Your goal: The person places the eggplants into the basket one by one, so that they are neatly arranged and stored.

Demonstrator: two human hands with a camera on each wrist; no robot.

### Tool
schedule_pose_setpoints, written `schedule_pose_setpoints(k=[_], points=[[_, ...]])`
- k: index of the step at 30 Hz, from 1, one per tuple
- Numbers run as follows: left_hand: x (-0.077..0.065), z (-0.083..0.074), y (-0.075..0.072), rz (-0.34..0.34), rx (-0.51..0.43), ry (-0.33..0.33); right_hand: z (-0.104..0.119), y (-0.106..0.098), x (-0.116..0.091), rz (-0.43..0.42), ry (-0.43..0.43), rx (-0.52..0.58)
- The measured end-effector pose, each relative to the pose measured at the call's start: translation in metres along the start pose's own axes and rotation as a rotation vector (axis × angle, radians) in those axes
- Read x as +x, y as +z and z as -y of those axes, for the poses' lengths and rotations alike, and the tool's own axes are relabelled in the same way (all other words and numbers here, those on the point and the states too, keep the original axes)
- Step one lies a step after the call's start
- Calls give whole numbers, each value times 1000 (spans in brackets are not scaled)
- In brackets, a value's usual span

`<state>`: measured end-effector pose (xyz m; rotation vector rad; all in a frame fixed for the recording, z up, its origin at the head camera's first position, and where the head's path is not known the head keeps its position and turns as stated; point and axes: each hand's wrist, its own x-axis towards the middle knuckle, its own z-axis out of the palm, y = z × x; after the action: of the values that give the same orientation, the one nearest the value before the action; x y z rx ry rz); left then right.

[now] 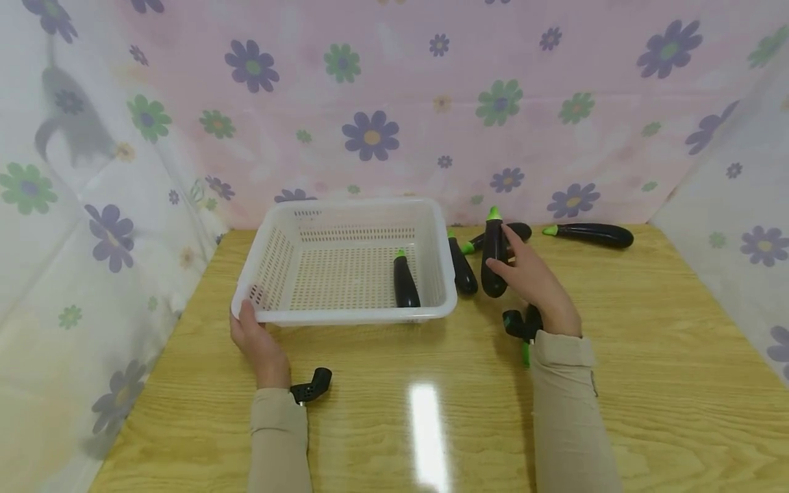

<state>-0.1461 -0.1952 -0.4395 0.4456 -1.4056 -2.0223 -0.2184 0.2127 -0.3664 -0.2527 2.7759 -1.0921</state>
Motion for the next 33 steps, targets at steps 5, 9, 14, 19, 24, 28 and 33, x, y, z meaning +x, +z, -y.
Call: schedule_pose_setpoints(k=[5,9,14,19,24,28,33], points=[[0,0,0,17,-79,-29,4,4,1,-4,12,57],[3,0,2,75,-184,-7,5,5,2,-27,-13,108],[5,4,2,110,-218,-11,8,4,2,-67,-27,112],[6,7,0,119,-178,-14,13,4,2,-86,-82,138],[5,6,1,117,-189,-23,19,3,0,-106,-162,114],[1,1,1,132,-210,-16,23,3,-3,-118,-195,71],[2,3,1,140,-215,12,27,3,-7,-143,-191,93]])
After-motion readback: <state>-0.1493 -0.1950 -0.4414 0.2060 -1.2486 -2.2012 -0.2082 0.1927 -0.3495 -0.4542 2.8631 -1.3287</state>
